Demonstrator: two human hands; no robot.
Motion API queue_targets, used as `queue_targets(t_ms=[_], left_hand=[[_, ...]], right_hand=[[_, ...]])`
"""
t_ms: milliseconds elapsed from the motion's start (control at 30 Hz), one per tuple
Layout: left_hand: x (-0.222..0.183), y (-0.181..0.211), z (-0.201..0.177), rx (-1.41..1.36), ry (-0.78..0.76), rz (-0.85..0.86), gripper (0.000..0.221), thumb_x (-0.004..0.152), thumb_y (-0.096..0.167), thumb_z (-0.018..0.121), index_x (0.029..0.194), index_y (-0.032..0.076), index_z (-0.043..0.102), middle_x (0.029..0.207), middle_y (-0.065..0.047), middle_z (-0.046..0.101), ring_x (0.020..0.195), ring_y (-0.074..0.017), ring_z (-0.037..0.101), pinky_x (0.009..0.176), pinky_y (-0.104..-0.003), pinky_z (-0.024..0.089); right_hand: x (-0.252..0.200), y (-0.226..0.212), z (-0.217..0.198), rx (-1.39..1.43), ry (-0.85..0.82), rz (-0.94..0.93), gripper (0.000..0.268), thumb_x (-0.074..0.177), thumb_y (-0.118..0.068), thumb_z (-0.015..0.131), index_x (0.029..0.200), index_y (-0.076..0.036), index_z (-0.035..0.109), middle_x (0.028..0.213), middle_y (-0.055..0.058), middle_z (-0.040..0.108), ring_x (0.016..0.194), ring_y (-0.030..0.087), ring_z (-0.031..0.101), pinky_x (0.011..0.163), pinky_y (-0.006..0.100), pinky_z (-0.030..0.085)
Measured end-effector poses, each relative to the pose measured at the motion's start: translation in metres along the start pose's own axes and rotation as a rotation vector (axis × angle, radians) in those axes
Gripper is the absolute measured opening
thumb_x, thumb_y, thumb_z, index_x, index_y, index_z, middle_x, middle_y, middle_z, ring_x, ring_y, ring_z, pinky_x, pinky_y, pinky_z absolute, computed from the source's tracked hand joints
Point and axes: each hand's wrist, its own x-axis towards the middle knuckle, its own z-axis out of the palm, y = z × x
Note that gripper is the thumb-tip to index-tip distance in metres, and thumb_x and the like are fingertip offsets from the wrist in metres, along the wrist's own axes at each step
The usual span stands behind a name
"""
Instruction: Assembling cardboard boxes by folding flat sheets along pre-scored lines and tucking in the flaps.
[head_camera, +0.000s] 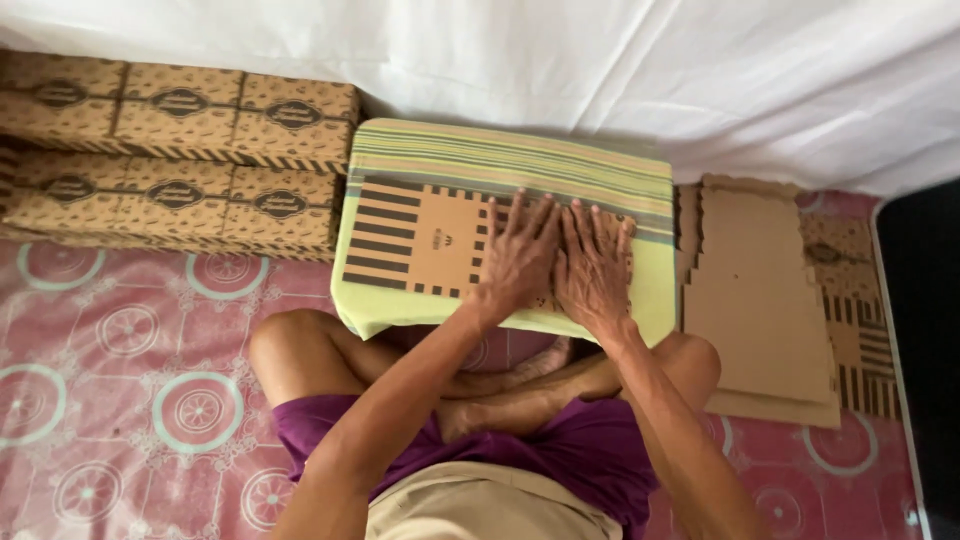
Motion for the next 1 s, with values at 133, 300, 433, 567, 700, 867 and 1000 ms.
queue_targets(t_ms=[133,300,433,567,700,867,1000], left_hand=[[-0.005,-0.009,-0.008,0.01,0.053,-0.043,0.058,0.093,0.035,0.06,0.147,0.016,0.055,0.148,-0.009,0.058,0.146,-0.0392,0.04,0.117,-0.072,0.019],[-0.004,-0.06,-0.051,0.127,-0.111,-0.109,0.052,0.098,0.028,0.053,0.149,0.016,0.053,0.152,-0.01,0.054,0.145,-0.0396,0.039,0.116,-0.073,0.019],[-0.022,-0.102,-0.072,0.202,-0.195,-0.172,0.053,0.098,0.02,0.049,0.151,0.015,0.051,0.151,-0.01,0.056,0.144,-0.038,0.041,0.115,-0.072,0.021],[-0.038,-0.141,-0.09,0.225,-0.261,-0.245,0.056,0.099,0.019,0.049,0.154,0.016,0.048,0.153,-0.013,0.054,0.145,-0.0395,0.04,0.116,-0.074,0.017],[-0.046,-0.165,-0.084,0.244,-0.171,-0.271,0.049,0.104,0.018,0.042,0.151,0.013,0.054,0.15,-0.016,0.057,0.145,-0.0383,0.042,0.117,-0.072,0.013],[-0.057,-0.173,-0.073,0.261,-0.213,-0.36,0.052,0.109,0.028,0.034,0.155,0.01,0.05,0.157,-0.016,0.051,0.151,-0.0372,0.034,0.118,-0.07,0.008],[-0.031,-0.129,-0.08,0.326,-0.38,-0.452,0.061,0.111,0.042,0.024,0.156,0.006,0.042,0.157,-0.02,0.046,0.151,-0.0359,0.032,0.121,-0.066,0.008]], right_hand=[[-0.002,0.0,0.0,0.037,0.024,0.017,0.056,0.108,-0.026,0.031,0.163,-0.014,0.033,0.17,0.008,0.026,0.155,0.034,0.023,0.126,0.065,0.009],[0.003,0.0,-0.003,0.078,0.05,0.007,0.057,0.108,-0.029,0.031,0.162,-0.012,0.035,0.167,0.013,0.031,0.153,0.038,0.027,0.123,0.068,0.012],[-0.001,0.002,0.004,0.043,0.051,-0.001,0.06,0.105,-0.031,0.035,0.161,-0.011,0.037,0.167,0.014,0.033,0.153,0.038,0.03,0.122,0.068,0.011],[0.0,0.003,0.004,0.043,0.027,0.017,0.061,0.105,-0.033,0.033,0.162,-0.012,0.037,0.169,0.013,0.031,0.155,0.036,0.027,0.122,0.066,0.009],[-0.001,0.004,0.006,0.056,0.023,0.029,0.061,0.105,-0.034,0.03,0.162,-0.013,0.035,0.17,0.011,0.029,0.156,0.035,0.024,0.123,0.065,0.007],[-0.003,0.004,0.014,0.04,0.064,0.053,0.061,0.103,-0.031,0.036,0.161,-0.014,0.038,0.171,0.009,0.028,0.156,0.033,0.024,0.124,0.061,0.006],[0.0,0.004,0.012,0.005,0.057,0.024,0.062,0.101,-0.029,0.038,0.161,-0.012,0.038,0.17,0.011,0.029,0.156,0.035,0.025,0.123,0.064,0.009]])
